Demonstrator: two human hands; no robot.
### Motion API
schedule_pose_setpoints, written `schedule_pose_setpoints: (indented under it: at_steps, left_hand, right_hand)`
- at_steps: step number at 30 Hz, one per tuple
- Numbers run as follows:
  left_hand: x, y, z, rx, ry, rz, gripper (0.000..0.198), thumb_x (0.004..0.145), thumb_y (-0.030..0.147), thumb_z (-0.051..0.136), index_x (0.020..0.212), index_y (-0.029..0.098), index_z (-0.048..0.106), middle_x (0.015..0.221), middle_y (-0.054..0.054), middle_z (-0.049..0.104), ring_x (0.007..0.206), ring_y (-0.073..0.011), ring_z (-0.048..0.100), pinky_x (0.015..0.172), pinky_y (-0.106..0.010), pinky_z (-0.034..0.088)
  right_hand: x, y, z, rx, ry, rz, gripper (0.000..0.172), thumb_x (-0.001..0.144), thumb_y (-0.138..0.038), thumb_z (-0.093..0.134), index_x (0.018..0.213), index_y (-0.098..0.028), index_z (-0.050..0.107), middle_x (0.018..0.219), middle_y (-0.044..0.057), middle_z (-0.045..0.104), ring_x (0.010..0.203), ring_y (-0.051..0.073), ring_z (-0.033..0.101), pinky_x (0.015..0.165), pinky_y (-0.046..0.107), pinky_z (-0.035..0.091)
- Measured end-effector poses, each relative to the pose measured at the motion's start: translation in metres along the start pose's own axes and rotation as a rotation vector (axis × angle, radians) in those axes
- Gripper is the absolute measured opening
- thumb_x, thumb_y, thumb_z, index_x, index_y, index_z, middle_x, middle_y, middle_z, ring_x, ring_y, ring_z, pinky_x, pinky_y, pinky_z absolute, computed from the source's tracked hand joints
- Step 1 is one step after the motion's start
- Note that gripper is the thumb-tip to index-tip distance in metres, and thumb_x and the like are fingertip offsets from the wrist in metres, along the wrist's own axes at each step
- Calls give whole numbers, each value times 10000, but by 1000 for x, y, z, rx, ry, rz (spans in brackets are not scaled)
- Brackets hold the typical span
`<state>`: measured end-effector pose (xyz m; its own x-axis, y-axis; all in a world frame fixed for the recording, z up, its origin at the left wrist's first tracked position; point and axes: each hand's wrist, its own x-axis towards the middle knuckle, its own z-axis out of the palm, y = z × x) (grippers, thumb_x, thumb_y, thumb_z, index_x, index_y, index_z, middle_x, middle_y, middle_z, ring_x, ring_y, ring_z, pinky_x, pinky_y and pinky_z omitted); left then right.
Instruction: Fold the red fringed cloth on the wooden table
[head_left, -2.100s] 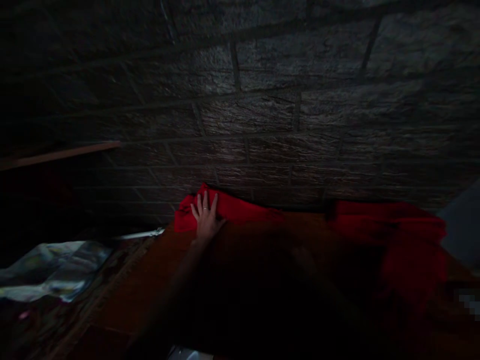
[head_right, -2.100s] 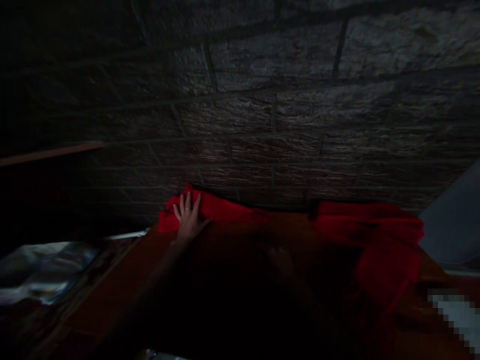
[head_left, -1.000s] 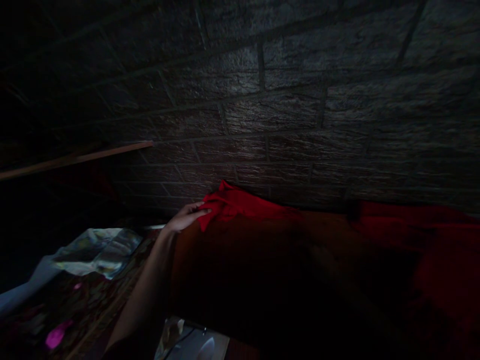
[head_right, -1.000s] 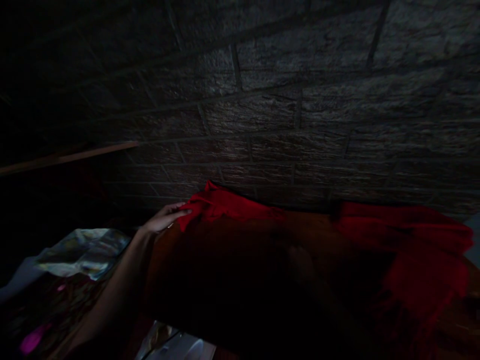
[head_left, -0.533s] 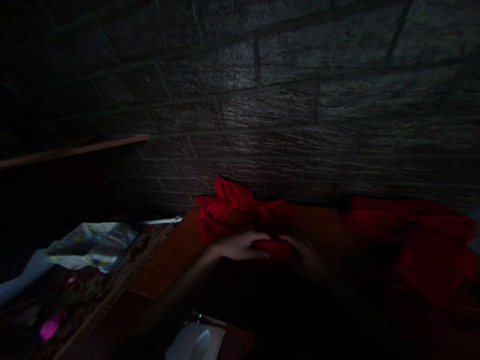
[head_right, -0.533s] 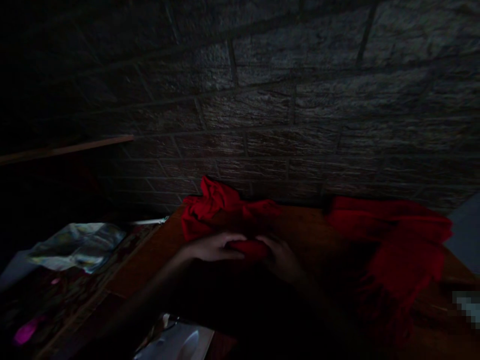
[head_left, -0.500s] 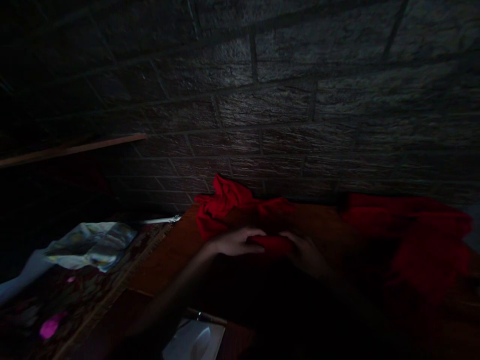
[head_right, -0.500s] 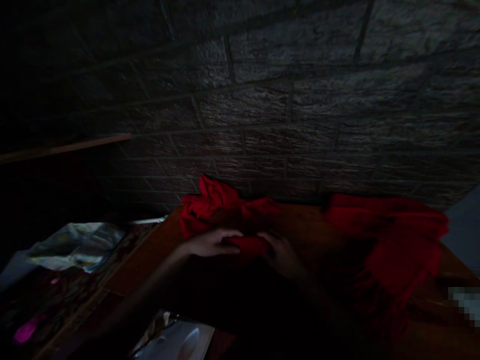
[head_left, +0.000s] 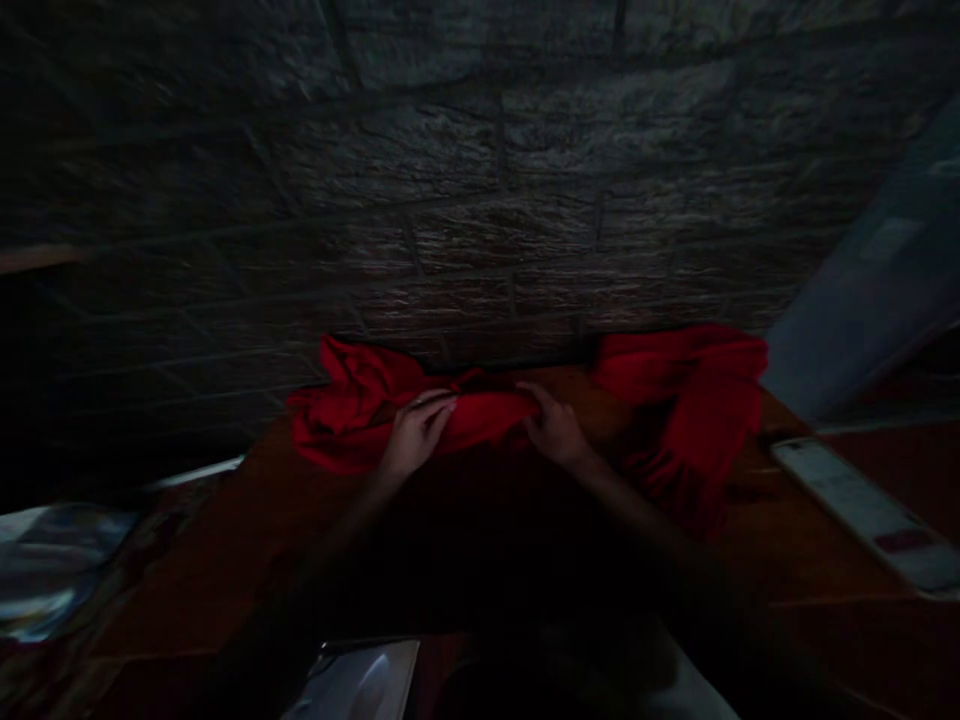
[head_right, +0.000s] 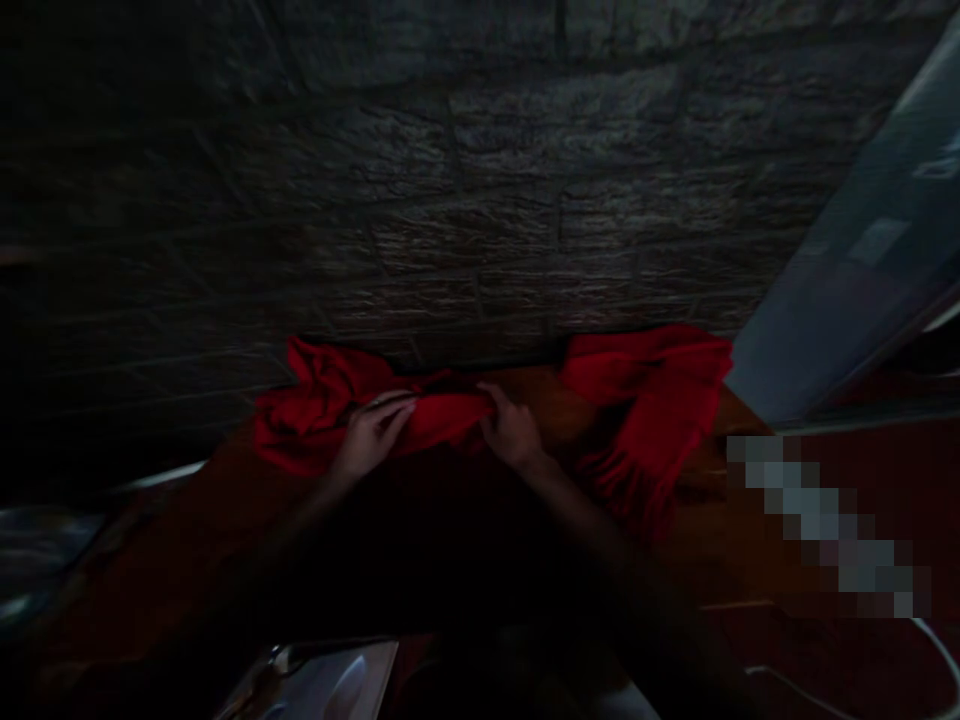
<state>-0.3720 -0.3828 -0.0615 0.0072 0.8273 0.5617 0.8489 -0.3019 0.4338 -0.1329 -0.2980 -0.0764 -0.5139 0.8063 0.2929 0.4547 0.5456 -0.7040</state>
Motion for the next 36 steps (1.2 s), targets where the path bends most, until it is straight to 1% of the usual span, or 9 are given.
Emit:
schedule_pose_setpoints:
  at_steps: [3, 6, 9, 12, 18, 21, 25, 30, 36]
  left_hand:
    - [-6, -2, 13, 44, 56, 49, 299, 965, 335, 471, 1058, 193, 717, 1114, -77, 704, 1017, -207, 662, 945, -355, 522]
    - [-12, -6, 19, 66, 81, 108, 258, 960, 309, 489, 1038, 202, 711, 1078, -73, 712, 987, -202, 671, 922, -336, 531]
    - [-14, -5, 21, 125, 195, 150, 211, 943, 290, 528, 1034, 218, 704, 1086, -70, 711, 998, -221, 667, 932, -378, 525]
    - [-14, 1, 21, 162, 237, 195, 198, 940, 256, 536, 1062, 251, 692, 1028, -43, 722, 957, -215, 672, 920, -399, 527]
    - [-18, 11, 21, 221, 358, 203, 168, 918, 261, 577, 1031, 262, 702, 1045, -38, 675, 982, -218, 635, 901, -403, 527]
    - [-22, 12, 22, 212, 301, 210, 179, 934, 246, 547, 1011, 225, 708, 960, -45, 683, 910, -199, 648, 855, -345, 534]
    - [-23, 15, 21, 185, 196, 103, 241, 974, 290, 478, 1037, 215, 699, 958, -50, 690, 913, -193, 649, 873, -325, 515]
    - [-22, 10, 19, 107, 132, 32, 278, 914, 394, 610, 1111, 211, 685, 921, -33, 664, 865, -174, 634, 831, -291, 515]
    - [-24, -4, 24, 28, 34, 50, 190, 907, 353, 633, 975, 195, 712, 929, -43, 709, 867, -173, 668, 822, -289, 537]
  right_hand:
    - [-1, -3, -8, 81, -154, -175, 668, 839, -180, 597, 1470, -249, 386, 1389, 28, 571, 1202, 193, 588, 1071, 371, 433]
    - [-3, -11, -10, 160, -277, -263, 701, 808, -407, 721, 1434, -269, 439, 1376, 19, 580, 1210, 191, 579, 1050, 356, 432]
    - [-4, -17, -9, 171, -209, -196, 476, 870, -576, 612, 1225, -259, 616, 1218, 5, 671, 1127, 181, 618, 1001, 340, 441]
    - [-5, -18, -8, 184, -174, -220, 365, 923, -496, 578, 1186, -246, 619, 1207, 10, 671, 1090, 164, 627, 996, 325, 426]
    - [-6, -16, -2, 281, -328, -339, 325, 864, -245, 622, 1186, -218, 591, 1179, 0, 648, 1069, 147, 605, 954, 264, 427]
    - [-6, -17, 3, 551, -305, -290, 270, 811, -335, 692, 1021, -177, 627, 1012, -10, 656, 943, 144, 606, 878, 263, 464]
    - [-4, -15, 6, 827, -244, -22, 297, 770, -411, 734, 944, -178, 673, 947, -16, 684, 880, 139, 628, 853, 282, 500]
    - [1, -4, 3, 837, -107, 178, 306, 729, -387, 767, 967, -200, 725, 964, 1, 726, 869, 145, 661, 888, 320, 515]
    - [4, -2, -4, 777, 17, 159, 306, 698, -447, 789, 888, -208, 758, 910, 16, 744, 835, 176, 681, 801, 318, 552]
